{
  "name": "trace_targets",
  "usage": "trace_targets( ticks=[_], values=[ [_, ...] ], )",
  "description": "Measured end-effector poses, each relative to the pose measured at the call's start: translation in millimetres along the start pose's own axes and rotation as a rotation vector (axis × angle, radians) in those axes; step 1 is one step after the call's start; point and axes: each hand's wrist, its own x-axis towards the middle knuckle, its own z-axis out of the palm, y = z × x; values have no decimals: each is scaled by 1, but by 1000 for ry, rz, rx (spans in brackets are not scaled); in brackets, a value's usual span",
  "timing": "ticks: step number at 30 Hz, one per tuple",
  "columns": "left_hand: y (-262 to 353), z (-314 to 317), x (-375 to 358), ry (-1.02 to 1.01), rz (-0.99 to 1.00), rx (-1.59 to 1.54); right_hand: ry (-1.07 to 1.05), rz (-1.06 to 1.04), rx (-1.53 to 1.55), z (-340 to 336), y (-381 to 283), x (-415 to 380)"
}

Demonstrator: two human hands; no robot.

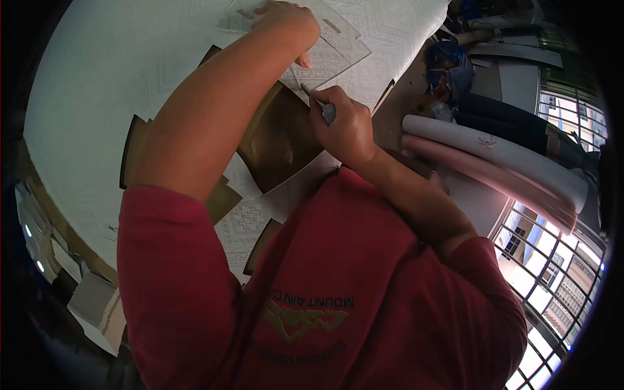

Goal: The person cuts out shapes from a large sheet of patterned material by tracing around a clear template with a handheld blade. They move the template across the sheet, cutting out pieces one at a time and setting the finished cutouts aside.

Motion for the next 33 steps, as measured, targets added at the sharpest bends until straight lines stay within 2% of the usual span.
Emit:
trace_targets(
  ticks=[5,9,14,18,21,24,26,30,33],
  values=[
    [-1,-8,2,-40,14,-16,130,-52,-42,22,1,10],
    [-7,-7,6,-64,9,-72,183,0,-57,37,-2,24],
    [-27,-2,5,66,152,-117,174,15,23,38,1,34],
    [-37,15,13,171,150,-91,152,26,24,45,6,47],
    [-77,33,35,256,131,-237,168,43,88,43,5,46],
    [-99,22,42,313,114,-330,144,80,122,41,4,47],
    [-101,-10,35,-107,15,-308,115,108,124,39,5,49],
    [-109,-1,55,-152,57,-368,131,70,155,42,16,56],
    [-118,1,60,-207,72,-487,40,34,167,46,26,83]
  ],
)
